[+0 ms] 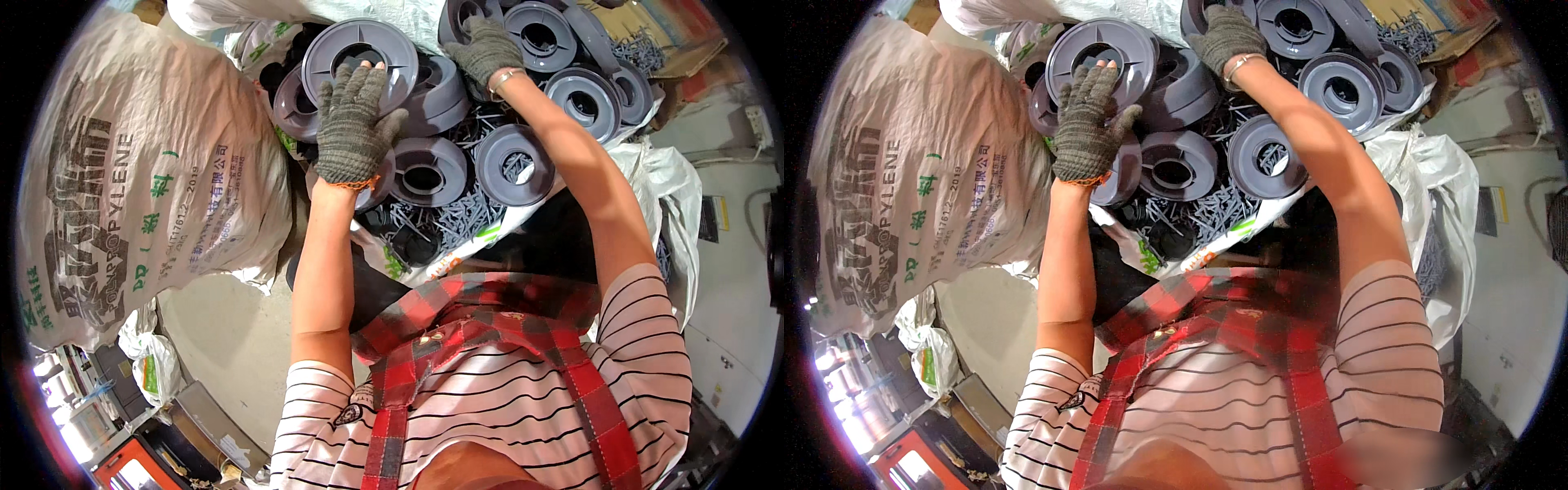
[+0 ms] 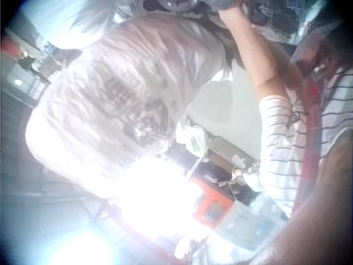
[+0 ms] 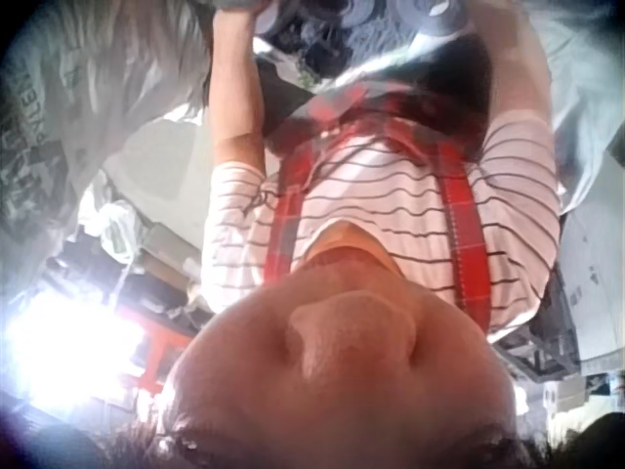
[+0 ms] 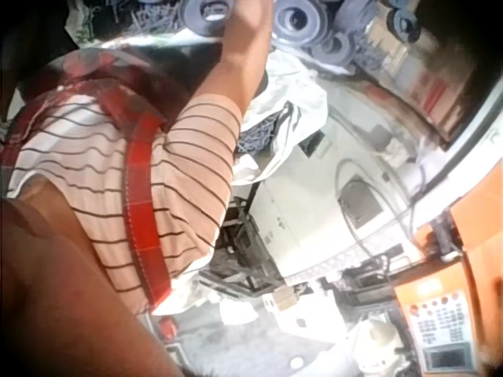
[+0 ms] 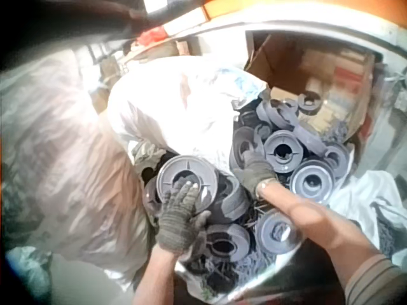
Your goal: The person sorts grey plastic ring-shaped parts from a large white sack into a pile on a table. They pick up the parts one by one or in small handfuls, inspect them briefly, and place them into a growing stack.
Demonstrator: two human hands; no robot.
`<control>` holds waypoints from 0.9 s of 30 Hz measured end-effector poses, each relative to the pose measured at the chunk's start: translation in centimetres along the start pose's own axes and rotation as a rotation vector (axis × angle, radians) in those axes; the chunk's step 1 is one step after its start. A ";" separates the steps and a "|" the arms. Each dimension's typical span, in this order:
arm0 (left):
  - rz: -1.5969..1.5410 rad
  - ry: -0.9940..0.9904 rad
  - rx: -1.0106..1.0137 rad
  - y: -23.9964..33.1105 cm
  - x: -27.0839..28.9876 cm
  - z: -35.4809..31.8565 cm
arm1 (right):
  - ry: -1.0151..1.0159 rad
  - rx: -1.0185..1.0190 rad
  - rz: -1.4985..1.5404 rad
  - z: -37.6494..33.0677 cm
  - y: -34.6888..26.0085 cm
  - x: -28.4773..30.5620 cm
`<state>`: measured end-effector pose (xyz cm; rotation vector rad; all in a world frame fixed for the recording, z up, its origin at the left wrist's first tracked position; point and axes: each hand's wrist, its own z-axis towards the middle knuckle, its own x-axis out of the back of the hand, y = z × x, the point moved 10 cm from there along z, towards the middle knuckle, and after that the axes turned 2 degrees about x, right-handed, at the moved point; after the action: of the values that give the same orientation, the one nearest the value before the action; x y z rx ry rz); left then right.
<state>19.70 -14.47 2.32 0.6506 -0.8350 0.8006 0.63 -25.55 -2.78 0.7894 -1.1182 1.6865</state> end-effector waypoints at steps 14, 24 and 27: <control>-1.492 -0.151 0.834 3.3 -7.2 -3.4 | 0.004 0.752 0.242 -10.5 -6.0 8.0; -1.426 -0.246 0.811 2.2 -8.2 -2.7 | -0.335 -0.235 -0.113 -0.2 12.2 -8.1; -1.452 -0.213 0.858 1.9 -7.8 -2.6 | -0.214 -0.194 -0.078 -0.3 11.3 -5.6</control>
<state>15.83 -14.20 -5.18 1.8068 0.0116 -0.3278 -7.84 -28.92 -11.46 0.8923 -1.3576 1.4286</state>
